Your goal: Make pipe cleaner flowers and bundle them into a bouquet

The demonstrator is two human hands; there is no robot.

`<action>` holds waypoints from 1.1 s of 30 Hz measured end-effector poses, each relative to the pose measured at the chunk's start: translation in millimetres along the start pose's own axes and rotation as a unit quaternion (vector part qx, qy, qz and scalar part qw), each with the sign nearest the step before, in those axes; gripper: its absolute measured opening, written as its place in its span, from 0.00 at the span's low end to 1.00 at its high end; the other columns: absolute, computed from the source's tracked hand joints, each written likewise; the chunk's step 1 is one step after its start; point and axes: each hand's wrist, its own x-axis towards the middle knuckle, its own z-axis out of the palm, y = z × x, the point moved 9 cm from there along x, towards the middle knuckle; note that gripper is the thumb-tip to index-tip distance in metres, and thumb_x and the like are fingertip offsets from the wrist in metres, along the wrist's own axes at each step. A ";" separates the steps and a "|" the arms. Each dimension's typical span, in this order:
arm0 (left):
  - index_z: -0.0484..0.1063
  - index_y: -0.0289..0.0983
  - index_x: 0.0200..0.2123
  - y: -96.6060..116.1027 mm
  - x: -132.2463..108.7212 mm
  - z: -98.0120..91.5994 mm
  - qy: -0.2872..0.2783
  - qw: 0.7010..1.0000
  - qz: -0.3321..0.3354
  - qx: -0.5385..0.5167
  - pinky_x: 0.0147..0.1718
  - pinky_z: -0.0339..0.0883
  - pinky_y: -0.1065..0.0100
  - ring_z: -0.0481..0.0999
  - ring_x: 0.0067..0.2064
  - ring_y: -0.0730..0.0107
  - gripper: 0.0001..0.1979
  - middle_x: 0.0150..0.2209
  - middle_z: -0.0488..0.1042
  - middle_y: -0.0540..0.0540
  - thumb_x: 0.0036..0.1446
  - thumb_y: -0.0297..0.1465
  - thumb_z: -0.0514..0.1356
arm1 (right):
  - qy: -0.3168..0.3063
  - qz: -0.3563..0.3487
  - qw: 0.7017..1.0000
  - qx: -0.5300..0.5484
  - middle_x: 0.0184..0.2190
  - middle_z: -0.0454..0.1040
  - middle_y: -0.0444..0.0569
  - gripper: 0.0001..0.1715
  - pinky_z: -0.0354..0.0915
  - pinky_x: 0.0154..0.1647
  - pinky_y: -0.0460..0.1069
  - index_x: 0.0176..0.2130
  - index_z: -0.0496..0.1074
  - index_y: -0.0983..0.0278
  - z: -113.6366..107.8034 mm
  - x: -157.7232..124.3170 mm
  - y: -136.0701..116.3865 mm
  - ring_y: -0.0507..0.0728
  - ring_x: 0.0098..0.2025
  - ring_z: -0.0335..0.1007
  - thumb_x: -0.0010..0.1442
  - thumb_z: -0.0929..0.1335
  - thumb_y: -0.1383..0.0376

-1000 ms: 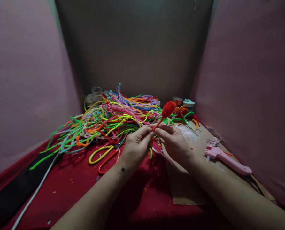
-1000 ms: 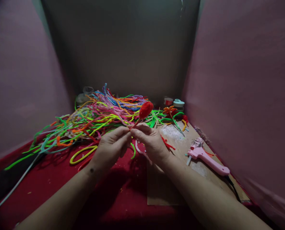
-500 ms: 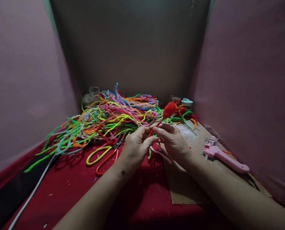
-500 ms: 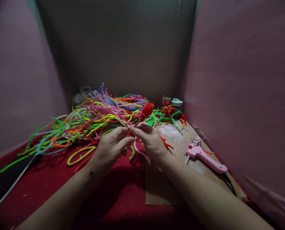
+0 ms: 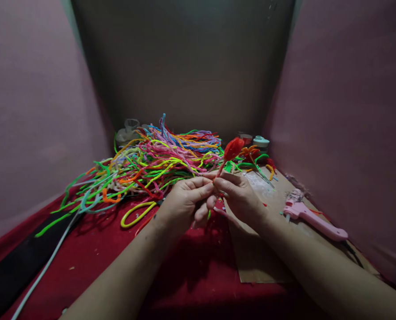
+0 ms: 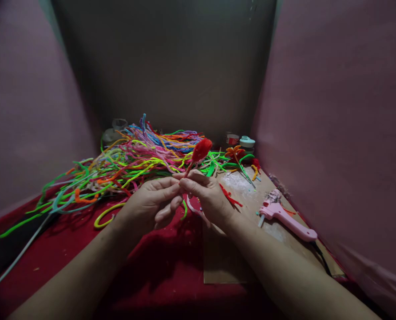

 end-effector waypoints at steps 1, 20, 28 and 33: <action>0.69 0.34 0.34 -1.9 -0.3 1.5 -0.012 1.000 -0.012 -0.012 0.07 0.50 0.80 0.52 0.09 0.86 0.08 0.17 0.66 0.55 0.54 0.34 0.59 | -0.001 0.006 1.000 0.014 0.26 0.72 0.43 0.05 0.62 0.34 0.48 0.30 0.76 0.61 0.9 0.2 0.9 0.51 0.29 0.65 0.50 0.71 0.62; 0.70 0.33 0.34 8.4 1.5 -2.1 0.039 0.996 0.055 0.066 0.13 0.61 0.76 0.66 0.15 0.79 0.08 0.22 0.71 0.51 0.55 0.33 0.58 | -0.001 -0.007 1.000 -0.022 0.23 0.72 0.42 0.10 0.62 0.31 0.48 0.37 0.76 0.62 0.1 0.5 -1.1 0.50 0.24 0.66 0.54 0.69 0.62; 0.70 0.33 0.35 -0.9 3.1 2.1 -0.002 1.000 0.009 0.027 0.08 0.56 0.77 0.64 0.12 0.80 0.10 0.21 0.71 0.51 0.55 0.34 0.57 | -0.027 0.016 0.999 0.018 0.17 0.71 0.41 0.08 0.64 0.28 0.50 0.34 0.74 0.61 8.3 -0.6 0.6 0.51 0.19 0.66 0.55 0.67 0.61; 0.67 0.34 0.29 10.7 1.2 -2.7 0.077 0.977 0.070 0.187 0.15 0.62 0.74 0.68 0.17 0.77 0.08 0.21 0.70 0.52 0.54 0.34 0.58 | 0.060 -0.024 0.998 -0.029 0.24 0.74 0.43 0.04 0.64 0.33 0.49 0.27 0.76 0.61 -8.6 0.1 -5.2 0.51 0.27 0.67 0.51 0.71 0.62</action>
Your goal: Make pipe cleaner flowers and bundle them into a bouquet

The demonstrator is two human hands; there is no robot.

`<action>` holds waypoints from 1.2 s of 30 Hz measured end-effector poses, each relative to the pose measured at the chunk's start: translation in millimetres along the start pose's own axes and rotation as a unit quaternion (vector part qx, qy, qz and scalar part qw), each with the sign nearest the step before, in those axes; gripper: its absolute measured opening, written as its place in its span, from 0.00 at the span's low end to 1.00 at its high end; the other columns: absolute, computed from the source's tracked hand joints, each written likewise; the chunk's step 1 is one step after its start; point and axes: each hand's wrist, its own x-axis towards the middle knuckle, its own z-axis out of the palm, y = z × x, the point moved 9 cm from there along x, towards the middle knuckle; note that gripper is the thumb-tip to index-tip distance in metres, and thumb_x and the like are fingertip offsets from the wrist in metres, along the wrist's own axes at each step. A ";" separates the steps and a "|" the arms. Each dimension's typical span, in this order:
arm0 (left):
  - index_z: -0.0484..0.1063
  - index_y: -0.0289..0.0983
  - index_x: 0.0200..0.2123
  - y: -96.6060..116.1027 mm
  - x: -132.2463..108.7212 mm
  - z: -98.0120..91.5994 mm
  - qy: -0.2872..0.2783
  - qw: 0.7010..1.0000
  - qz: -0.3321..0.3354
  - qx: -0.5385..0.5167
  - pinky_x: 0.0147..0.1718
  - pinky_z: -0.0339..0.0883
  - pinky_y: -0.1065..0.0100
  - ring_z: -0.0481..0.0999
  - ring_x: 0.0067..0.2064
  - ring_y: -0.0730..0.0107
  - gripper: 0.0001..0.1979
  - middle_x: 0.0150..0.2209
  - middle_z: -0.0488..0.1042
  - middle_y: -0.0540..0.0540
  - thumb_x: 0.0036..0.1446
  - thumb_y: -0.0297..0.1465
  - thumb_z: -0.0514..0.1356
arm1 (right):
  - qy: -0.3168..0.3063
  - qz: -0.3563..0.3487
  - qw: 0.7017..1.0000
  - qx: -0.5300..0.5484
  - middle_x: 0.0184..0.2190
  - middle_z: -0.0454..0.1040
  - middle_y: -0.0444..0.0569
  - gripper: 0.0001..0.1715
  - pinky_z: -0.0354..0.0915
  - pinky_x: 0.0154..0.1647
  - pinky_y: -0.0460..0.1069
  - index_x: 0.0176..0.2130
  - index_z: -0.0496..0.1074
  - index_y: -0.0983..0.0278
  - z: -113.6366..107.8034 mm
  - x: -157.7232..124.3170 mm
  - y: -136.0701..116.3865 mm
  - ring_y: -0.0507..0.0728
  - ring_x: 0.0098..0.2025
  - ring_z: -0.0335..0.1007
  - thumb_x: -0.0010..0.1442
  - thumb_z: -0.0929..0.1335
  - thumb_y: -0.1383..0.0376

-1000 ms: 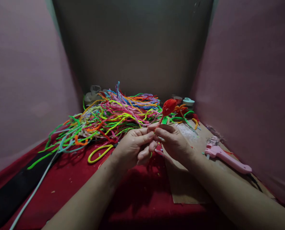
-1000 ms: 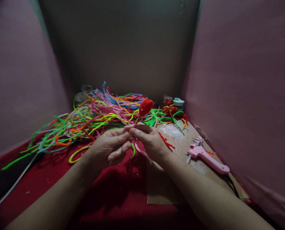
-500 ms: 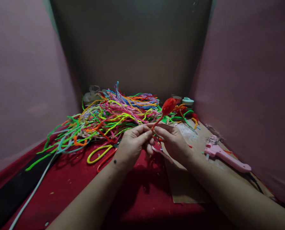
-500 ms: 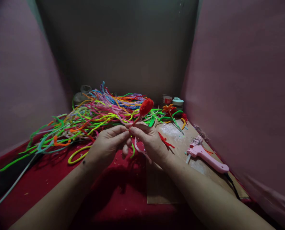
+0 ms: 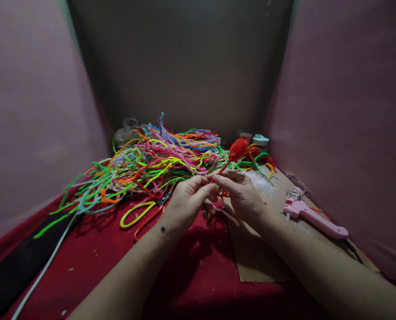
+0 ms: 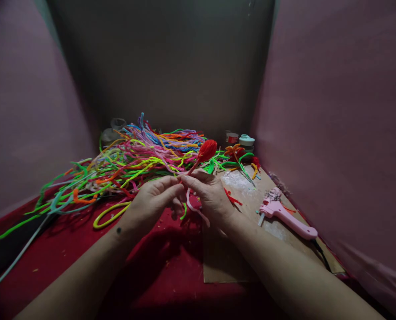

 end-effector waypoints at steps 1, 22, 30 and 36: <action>0.67 0.35 0.30 3.7 -0.8 -5.3 0.038 0.998 0.024 0.050 0.17 0.61 0.74 0.68 0.18 0.77 0.06 0.21 0.69 0.53 0.53 0.32 0.59 | 0.013 -0.010 1.000 -0.008 0.25 0.74 0.43 0.04 0.64 0.34 0.49 0.27 0.76 0.61 -2.5 0.3 -0.9 0.51 0.29 0.68 0.51 0.71 0.63; 0.68 0.35 0.34 -5.6 -4.8 16.2 -0.127 0.951 -0.075 -0.273 0.10 0.44 0.82 0.42 0.13 0.90 0.04 0.21 0.59 0.57 0.58 0.28 0.54 | -0.078 -0.013 0.996 -0.045 0.30 0.74 0.44 0.06 0.61 0.40 0.50 0.34 0.77 0.59 8.1 -0.2 -4.5 0.52 0.34 0.67 0.53 0.69 0.62; 0.66 0.33 0.31 -7.3 -3.8 18.0 -0.131 0.946 -0.085 -0.284 0.09 0.45 0.82 0.42 0.12 0.90 0.06 0.20 0.60 0.56 0.59 0.28 0.52 | -0.042 -0.007 0.999 -0.019 0.27 0.72 0.42 0.06 0.60 0.32 0.48 0.33 0.76 0.60 4.3 1.8 0.1 0.49 0.28 0.64 0.51 0.71 0.62; 0.65 0.35 0.30 -8.2 -4.9 19.7 -0.129 0.952 -0.087 -0.264 0.08 0.45 0.81 0.43 0.11 0.88 0.06 0.19 0.60 0.57 0.58 0.30 0.53 | -0.072 0.037 0.993 0.089 0.24 0.71 0.41 0.04 0.60 0.34 0.49 0.28 0.76 0.60 12.1 0.1 5.2 0.50 0.27 0.63 0.47 0.73 0.64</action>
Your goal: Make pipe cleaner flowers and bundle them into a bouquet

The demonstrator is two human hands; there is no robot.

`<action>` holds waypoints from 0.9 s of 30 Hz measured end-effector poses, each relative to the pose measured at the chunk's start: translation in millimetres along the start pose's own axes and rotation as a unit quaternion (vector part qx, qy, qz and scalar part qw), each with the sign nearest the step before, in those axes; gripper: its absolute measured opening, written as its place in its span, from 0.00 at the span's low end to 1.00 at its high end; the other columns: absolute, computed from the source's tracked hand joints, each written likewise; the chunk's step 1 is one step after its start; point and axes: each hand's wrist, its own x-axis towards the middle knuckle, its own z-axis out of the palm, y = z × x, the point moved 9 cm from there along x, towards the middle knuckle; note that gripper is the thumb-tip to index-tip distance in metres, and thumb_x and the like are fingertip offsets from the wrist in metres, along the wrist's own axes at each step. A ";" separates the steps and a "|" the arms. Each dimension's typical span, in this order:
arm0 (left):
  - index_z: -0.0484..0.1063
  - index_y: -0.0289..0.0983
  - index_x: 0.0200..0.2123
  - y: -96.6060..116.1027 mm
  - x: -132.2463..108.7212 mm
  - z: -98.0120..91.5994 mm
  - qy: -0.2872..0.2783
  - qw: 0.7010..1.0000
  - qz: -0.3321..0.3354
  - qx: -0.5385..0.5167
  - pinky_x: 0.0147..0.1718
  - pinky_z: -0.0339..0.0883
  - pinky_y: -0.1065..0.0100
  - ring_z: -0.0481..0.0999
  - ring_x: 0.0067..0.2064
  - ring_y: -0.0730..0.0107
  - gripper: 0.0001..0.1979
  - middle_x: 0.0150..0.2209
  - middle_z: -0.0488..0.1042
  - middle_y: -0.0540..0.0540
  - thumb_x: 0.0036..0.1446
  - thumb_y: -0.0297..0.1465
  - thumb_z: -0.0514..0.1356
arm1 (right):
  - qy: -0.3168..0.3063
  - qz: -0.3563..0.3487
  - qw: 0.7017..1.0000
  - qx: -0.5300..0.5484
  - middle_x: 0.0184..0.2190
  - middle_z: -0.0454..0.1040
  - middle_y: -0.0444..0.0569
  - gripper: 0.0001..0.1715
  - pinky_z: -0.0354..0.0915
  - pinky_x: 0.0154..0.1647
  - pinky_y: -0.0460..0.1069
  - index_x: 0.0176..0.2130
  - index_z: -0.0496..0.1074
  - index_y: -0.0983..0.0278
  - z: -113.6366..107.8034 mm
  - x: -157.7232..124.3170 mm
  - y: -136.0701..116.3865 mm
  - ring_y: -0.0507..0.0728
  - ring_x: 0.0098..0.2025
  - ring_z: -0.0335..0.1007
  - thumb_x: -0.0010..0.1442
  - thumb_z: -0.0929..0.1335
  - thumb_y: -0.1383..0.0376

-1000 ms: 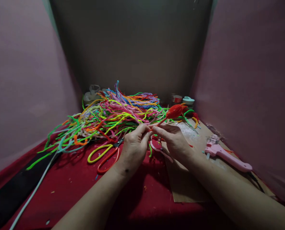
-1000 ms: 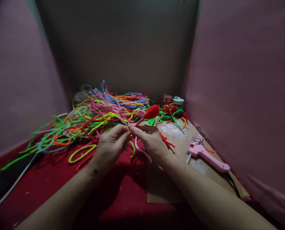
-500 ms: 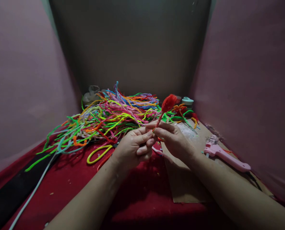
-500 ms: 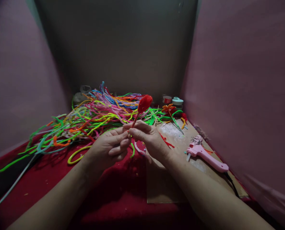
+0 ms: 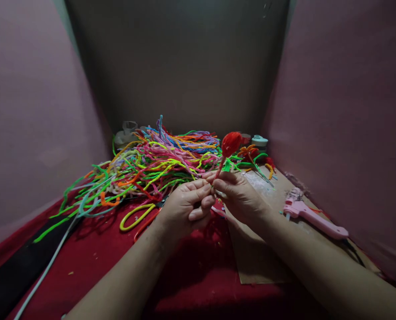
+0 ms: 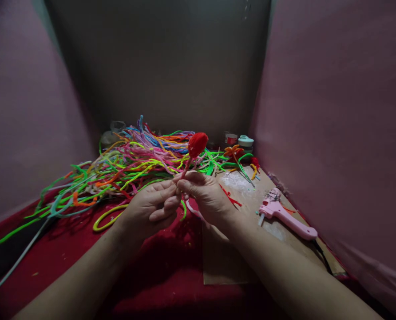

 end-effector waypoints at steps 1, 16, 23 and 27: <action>0.65 0.35 0.30 1.1 0.1 -0.9 0.011 1.000 0.006 0.028 0.09 0.45 0.80 0.46 0.11 0.88 0.07 0.19 0.61 0.57 0.58 0.31 0.54 | 0.002 0.009 1.000 0.012 0.24 0.70 0.41 0.04 0.60 0.33 0.48 0.27 0.76 0.60 -0.2 -0.2 1.7 0.49 0.26 0.63 0.47 0.74 0.64; 0.67 0.34 0.27 26.2 -7.1 -15.3 0.180 0.945 0.147 0.231 0.15 0.58 0.76 0.64 0.16 0.81 0.07 0.20 0.66 0.54 0.55 0.31 0.57 | 0.068 -0.046 0.996 -0.029 0.29 0.74 0.42 0.03 0.62 0.38 0.48 0.31 0.77 0.60 -9.6 -3.0 -4.3 0.50 0.32 0.67 0.50 0.72 0.66; 0.69 0.35 0.32 3.6 2.3 -5.8 0.044 0.998 0.028 0.017 0.08 0.55 0.78 0.55 0.11 0.85 0.05 0.20 0.66 0.55 0.55 0.31 0.57 | 0.021 -0.005 1.000 -0.008 0.24 0.72 0.42 0.05 0.63 0.34 0.47 0.31 0.77 0.61 -3.8 1.3 -0.3 0.49 0.27 0.65 0.49 0.72 0.65; 0.69 0.34 0.31 6.3 1.7 -4.5 0.054 0.992 0.054 0.102 0.12 0.59 0.76 0.62 0.13 0.82 0.08 0.22 0.69 0.52 0.56 0.33 0.56 | 0.000 0.016 1.000 0.006 0.20 0.70 0.41 0.06 0.62 0.26 0.48 0.33 0.76 0.59 0.0 1.1 6.5 0.50 0.21 0.62 0.52 0.70 0.62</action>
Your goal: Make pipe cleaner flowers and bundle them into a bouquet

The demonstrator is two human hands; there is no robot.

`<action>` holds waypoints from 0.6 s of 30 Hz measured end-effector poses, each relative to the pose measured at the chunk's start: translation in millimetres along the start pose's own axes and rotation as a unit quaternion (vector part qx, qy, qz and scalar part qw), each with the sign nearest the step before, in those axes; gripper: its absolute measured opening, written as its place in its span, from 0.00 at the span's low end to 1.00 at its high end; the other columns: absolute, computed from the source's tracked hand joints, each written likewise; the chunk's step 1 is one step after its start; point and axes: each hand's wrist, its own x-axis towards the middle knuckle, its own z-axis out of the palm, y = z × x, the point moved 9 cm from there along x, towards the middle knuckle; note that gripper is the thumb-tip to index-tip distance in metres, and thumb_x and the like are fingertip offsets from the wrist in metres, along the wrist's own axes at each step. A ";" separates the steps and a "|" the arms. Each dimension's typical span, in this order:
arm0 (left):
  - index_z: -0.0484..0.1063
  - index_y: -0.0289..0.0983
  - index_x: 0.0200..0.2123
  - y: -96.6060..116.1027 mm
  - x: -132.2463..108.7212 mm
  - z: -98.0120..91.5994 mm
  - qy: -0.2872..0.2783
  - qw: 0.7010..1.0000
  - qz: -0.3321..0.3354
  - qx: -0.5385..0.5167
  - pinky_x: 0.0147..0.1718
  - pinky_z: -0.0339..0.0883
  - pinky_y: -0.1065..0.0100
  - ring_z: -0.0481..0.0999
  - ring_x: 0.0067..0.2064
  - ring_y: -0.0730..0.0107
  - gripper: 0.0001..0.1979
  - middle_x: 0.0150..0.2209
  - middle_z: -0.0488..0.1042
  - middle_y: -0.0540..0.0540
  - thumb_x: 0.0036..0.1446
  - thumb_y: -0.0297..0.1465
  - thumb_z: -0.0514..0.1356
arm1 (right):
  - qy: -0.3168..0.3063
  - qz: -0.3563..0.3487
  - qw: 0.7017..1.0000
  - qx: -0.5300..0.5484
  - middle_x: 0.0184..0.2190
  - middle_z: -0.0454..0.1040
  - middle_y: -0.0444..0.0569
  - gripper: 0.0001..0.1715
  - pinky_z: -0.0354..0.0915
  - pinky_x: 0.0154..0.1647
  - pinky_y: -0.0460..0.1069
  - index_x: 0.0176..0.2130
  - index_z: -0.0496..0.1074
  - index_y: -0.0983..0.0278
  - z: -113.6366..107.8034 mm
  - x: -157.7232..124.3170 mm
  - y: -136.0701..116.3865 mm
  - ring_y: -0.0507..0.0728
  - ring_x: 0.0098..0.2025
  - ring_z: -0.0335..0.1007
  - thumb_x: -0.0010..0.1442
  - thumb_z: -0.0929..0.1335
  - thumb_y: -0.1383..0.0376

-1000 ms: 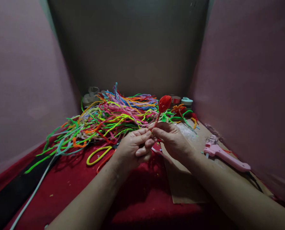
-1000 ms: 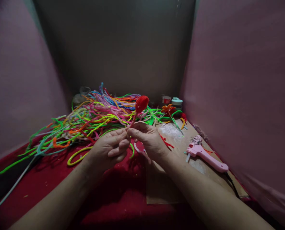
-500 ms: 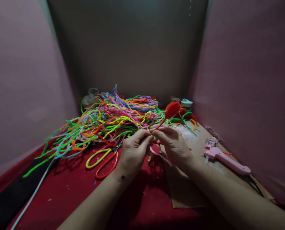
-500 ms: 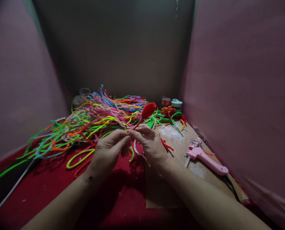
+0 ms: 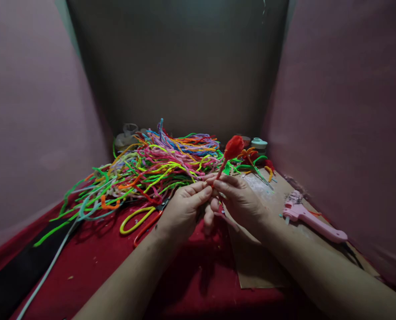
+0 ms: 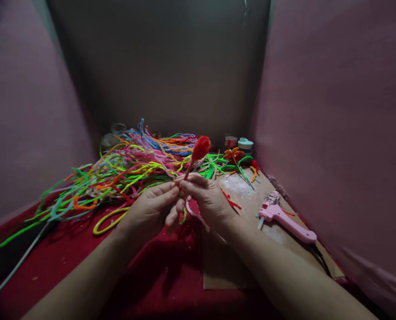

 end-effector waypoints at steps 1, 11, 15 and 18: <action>0.70 0.34 0.31 4.1 -0.6 -4.3 0.033 0.997 0.028 0.058 0.14 0.61 0.75 0.65 0.15 0.80 0.08 0.23 0.70 0.52 0.55 0.33 0.57 | 0.014 -0.008 1.000 -0.007 0.21 0.71 0.41 0.06 0.62 0.26 0.48 0.33 0.77 0.58 -2.5 -0.1 -0.3 0.50 0.22 0.63 0.52 0.70 0.62; 0.67 0.35 0.28 23.7 -8.3 -20.2 0.155 0.964 0.105 0.186 0.13 0.58 0.76 0.64 0.15 0.81 0.07 0.20 0.66 0.55 0.55 0.32 0.57 | 0.043 -0.048 0.991 -0.116 0.31 0.74 0.44 0.07 0.61 0.40 0.49 0.33 0.77 0.61 -7.1 -2.2 -8.4 0.51 0.34 0.66 0.52 0.71 0.63; 0.65 0.34 0.26 12.1 -2.5 -14.1 0.082 0.995 0.036 0.039 0.10 0.58 0.77 0.60 0.12 0.83 0.09 0.19 0.66 0.55 0.55 0.32 0.57 | 0.018 -0.027 0.996 -0.079 0.29 0.75 0.43 0.06 0.61 0.40 0.49 0.32 0.76 0.61 -4.1 -0.9 -5.1 0.52 0.33 0.67 0.52 0.70 0.64; 0.66 0.34 0.26 3.8 -1.3 -9.5 0.035 0.999 0.001 -0.014 0.09 0.57 0.77 0.58 0.10 0.84 0.10 0.18 0.65 0.55 0.55 0.33 0.57 | 0.019 0.017 1.000 -0.017 0.27 0.75 0.43 0.08 0.62 0.38 0.48 0.34 0.77 0.61 -3.3 -0.9 2.1 0.51 0.31 0.68 0.49 0.72 0.64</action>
